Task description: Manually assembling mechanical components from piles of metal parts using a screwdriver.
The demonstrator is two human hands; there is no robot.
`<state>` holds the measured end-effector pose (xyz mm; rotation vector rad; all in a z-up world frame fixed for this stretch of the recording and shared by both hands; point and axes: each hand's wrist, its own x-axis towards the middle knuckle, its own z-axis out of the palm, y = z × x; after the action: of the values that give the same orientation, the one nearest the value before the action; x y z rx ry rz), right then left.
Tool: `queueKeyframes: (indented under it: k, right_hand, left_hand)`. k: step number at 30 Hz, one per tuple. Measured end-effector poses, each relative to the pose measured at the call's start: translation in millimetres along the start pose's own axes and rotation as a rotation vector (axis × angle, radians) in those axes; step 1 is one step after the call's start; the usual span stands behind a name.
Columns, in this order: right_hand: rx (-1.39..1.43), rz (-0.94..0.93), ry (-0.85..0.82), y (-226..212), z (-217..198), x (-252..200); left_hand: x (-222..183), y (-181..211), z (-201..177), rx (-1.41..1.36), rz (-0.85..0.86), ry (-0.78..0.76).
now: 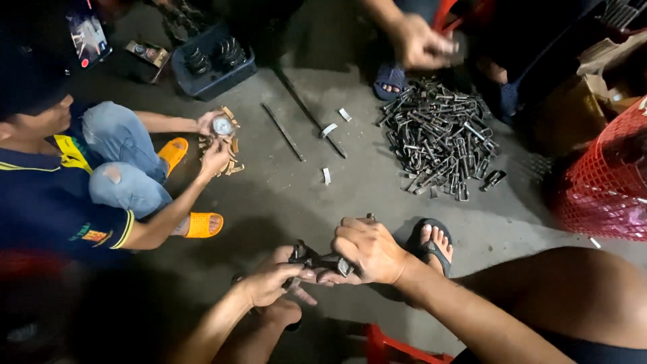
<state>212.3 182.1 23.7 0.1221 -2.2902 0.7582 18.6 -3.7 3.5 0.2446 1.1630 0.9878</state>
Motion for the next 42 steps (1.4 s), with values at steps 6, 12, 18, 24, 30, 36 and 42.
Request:
queueKeyframes:
  k: [6,12,18,24,30,36,42]
  right_hand:
    - [-0.053,-0.087,-0.028,-2,-4,0]
    - [-0.147,0.05,0.018,-9,10,-6]
    - [0.207,0.459,0.142,12,32,-24]
    - [0.491,1.7,0.219,185,92,-141]
    - [0.706,1.742,0.909,268,68,-248]
    - [-0.326,1.77,0.533,325,97,-361]
    - [-0.516,1.305,0.434,378,131,-406]
  left_hand:
    - [1,-4,-3,-0.058,-0.255,-0.085]
    - [3,-8,-1,0.014,0.068,0.033]
    - [5,5,18,0.008,0.122,0.285]
    - [3,19,18,0.112,0.008,0.544]
    - [15,-15,-21,0.188,0.055,0.475]
    - [26,-7,-23,0.216,0.001,0.515]
    - [36,-21,-43,0.169,-0.014,0.516]
